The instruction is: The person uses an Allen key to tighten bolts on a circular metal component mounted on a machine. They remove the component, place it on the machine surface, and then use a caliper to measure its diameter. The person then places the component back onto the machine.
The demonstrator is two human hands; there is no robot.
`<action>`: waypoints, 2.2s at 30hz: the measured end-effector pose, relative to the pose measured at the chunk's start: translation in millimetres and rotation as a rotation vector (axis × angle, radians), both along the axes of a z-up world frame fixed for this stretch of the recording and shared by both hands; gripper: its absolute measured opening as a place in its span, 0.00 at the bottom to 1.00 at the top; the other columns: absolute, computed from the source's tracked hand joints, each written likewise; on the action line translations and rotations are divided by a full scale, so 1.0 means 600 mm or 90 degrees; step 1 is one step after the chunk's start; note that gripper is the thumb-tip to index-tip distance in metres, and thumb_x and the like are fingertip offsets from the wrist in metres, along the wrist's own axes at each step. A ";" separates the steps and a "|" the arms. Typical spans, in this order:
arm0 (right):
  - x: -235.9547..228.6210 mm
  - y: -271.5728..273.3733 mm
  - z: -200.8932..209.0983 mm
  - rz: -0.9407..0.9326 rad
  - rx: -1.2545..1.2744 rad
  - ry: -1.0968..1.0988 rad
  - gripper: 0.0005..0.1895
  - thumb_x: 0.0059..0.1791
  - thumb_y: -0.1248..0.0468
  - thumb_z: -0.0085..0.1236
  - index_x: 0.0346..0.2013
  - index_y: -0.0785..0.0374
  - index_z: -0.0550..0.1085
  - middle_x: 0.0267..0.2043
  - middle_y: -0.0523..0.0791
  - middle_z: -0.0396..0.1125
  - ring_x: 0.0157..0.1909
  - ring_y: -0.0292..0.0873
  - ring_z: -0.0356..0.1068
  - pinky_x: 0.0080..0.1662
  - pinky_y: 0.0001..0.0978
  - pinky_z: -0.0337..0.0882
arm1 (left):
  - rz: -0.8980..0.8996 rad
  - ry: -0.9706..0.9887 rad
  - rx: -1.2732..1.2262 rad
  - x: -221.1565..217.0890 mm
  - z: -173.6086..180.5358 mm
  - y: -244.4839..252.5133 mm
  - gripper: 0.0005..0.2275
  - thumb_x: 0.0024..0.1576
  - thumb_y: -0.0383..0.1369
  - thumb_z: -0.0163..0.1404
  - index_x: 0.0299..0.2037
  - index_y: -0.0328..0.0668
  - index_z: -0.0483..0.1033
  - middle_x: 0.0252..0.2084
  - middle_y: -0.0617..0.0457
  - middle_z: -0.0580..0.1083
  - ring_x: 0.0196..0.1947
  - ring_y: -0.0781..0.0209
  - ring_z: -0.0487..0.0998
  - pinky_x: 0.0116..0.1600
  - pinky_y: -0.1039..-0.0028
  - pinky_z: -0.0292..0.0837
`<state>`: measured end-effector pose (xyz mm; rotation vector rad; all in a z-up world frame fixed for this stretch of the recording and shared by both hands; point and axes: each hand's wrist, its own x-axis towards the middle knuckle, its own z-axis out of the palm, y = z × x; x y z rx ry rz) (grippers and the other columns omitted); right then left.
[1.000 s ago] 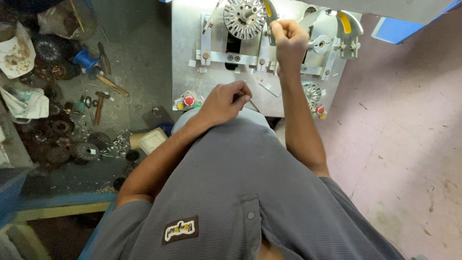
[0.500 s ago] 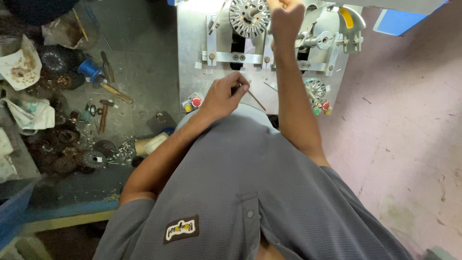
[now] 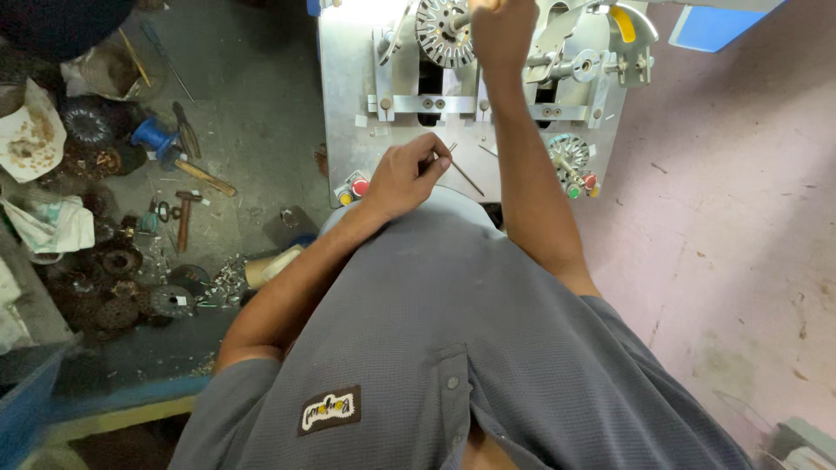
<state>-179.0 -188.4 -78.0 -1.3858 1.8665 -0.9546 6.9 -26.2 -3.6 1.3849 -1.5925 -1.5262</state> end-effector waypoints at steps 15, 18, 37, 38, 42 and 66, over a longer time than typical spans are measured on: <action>0.005 0.009 0.022 0.032 -0.072 0.170 0.13 0.52 0.62 0.61 0.29 0.68 0.80 0.26 0.55 0.69 0.29 0.57 0.68 0.34 0.47 0.63 | 0.010 -0.052 0.001 0.030 -0.026 0.009 0.05 0.58 0.32 0.54 0.37 0.40 0.78 0.20 0.51 0.71 0.20 0.60 0.73 0.30 0.68 0.66; -0.014 0.035 0.031 -0.012 -0.049 0.202 0.10 0.50 0.63 0.58 0.29 0.66 0.80 0.25 0.51 0.72 0.26 0.52 0.71 0.32 0.45 0.67 | 0.031 -0.040 0.000 0.044 -0.018 0.009 0.05 0.58 0.32 0.54 0.38 0.40 0.78 0.20 0.52 0.72 0.20 0.61 0.73 0.30 0.69 0.67; 0.042 0.072 0.023 0.210 -0.125 0.383 0.09 0.48 0.62 0.60 0.25 0.63 0.80 0.27 0.52 0.73 0.29 0.56 0.72 0.33 0.46 0.69 | -0.026 -0.068 -0.009 0.017 -0.008 0.009 0.07 0.57 0.34 0.54 0.37 0.39 0.78 0.21 0.50 0.73 0.22 0.60 0.75 0.31 0.69 0.70; 0.036 0.050 0.028 0.146 -0.118 0.312 0.08 0.48 0.62 0.60 0.27 0.62 0.80 0.26 0.52 0.72 0.27 0.54 0.72 0.33 0.45 0.70 | -0.057 -0.065 -0.006 0.009 -0.008 0.014 0.07 0.57 0.34 0.54 0.37 0.39 0.79 0.21 0.50 0.73 0.21 0.59 0.75 0.31 0.68 0.69; -0.009 0.021 0.048 -0.059 -0.033 0.162 0.10 0.48 0.60 0.58 0.26 0.62 0.78 0.22 0.52 0.70 0.23 0.52 0.72 0.32 0.46 0.70 | -0.121 -0.067 0.003 0.012 0.001 0.025 0.07 0.57 0.35 0.55 0.38 0.40 0.79 0.21 0.49 0.73 0.21 0.58 0.73 0.30 0.66 0.67; -0.027 0.003 0.000 -0.060 -0.019 -0.178 0.07 0.42 0.65 0.64 0.26 0.67 0.83 0.24 0.54 0.70 0.21 0.40 0.69 0.30 0.36 0.63 | -0.186 -0.084 -0.062 0.008 0.025 0.033 0.07 0.58 0.34 0.55 0.39 0.39 0.78 0.21 0.49 0.72 0.21 0.55 0.73 0.31 0.63 0.66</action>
